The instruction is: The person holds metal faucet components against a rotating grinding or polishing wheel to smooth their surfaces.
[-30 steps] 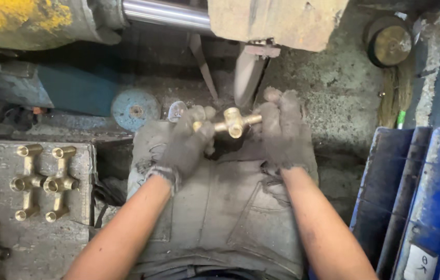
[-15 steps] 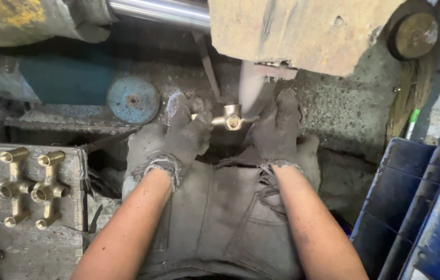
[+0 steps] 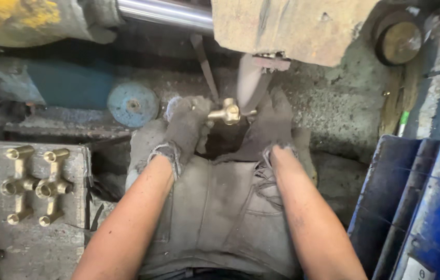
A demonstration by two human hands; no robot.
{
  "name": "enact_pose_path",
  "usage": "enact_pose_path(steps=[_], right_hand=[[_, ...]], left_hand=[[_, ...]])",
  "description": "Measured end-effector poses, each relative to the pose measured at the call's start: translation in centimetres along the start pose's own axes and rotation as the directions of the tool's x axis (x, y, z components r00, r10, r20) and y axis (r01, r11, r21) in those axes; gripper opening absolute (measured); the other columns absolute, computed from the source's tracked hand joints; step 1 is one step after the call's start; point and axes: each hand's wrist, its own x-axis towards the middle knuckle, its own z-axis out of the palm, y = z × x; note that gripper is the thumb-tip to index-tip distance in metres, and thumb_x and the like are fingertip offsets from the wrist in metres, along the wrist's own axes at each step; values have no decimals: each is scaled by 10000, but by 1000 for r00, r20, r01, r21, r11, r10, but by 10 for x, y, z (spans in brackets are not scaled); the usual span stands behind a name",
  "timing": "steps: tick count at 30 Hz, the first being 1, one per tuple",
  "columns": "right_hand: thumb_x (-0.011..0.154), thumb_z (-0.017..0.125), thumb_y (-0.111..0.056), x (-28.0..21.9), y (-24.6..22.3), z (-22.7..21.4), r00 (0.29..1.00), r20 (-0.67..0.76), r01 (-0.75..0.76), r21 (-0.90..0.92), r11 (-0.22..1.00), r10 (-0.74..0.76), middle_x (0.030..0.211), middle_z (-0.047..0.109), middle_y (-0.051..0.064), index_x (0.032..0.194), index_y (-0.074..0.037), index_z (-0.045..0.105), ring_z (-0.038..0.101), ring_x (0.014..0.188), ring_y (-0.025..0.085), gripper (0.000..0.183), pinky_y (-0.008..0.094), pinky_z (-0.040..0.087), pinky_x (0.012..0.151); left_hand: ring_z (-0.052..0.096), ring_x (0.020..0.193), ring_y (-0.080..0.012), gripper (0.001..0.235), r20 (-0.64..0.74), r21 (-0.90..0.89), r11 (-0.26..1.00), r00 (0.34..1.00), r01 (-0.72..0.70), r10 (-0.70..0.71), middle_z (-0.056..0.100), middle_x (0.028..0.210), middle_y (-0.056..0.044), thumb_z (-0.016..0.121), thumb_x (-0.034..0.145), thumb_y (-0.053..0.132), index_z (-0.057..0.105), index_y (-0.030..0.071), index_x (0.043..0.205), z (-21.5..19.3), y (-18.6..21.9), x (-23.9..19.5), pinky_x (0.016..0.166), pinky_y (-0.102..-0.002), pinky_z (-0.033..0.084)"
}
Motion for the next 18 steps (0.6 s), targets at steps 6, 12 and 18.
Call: enact_pose_path(steps=[6, 12, 18], right_hand=[[1002, 547, -136, -86, -50, -74, 832, -92, 531, -154, 833, -547, 1085, 717, 159, 1102, -24, 690, 651, 1114, 354, 207, 477, 426, 1101], [1007, 542, -145, -63, -47, -54, 957, -74, 278, -28, 960, -279, 1209, 680, 185, 1210, -16, 652, 616, 1195, 368, 264, 474, 429, 1122], [992, 537, -116, -16, 6, -16, 968, -30, 242, -174, 955, -251, 1319, 613, 248, 1301, 22, 604, 550, 1264, 417, 345, 476, 409, 1119]], left_hand=[[594, 992, -111, 326, 191, 128, 715, 724, -687, 662, 639, 1290, -121, 598, 991, 126, 510, 24, 1288, -18, -19, -45, 841, -283, 511], [580, 677, -109, 366, 104, 82, 930, 931, -359, 350, 619, 981, -62, 563, 992, 194, 536, 73, 1336, -16, -22, -30, 622, -282, 510], [484, 489, -123, 342, 18, 56, 998, 1000, 18, -19, 575, 706, -6, 545, 955, 362, 527, 140, 1216, 0, -7, -3, 418, -296, 402]])
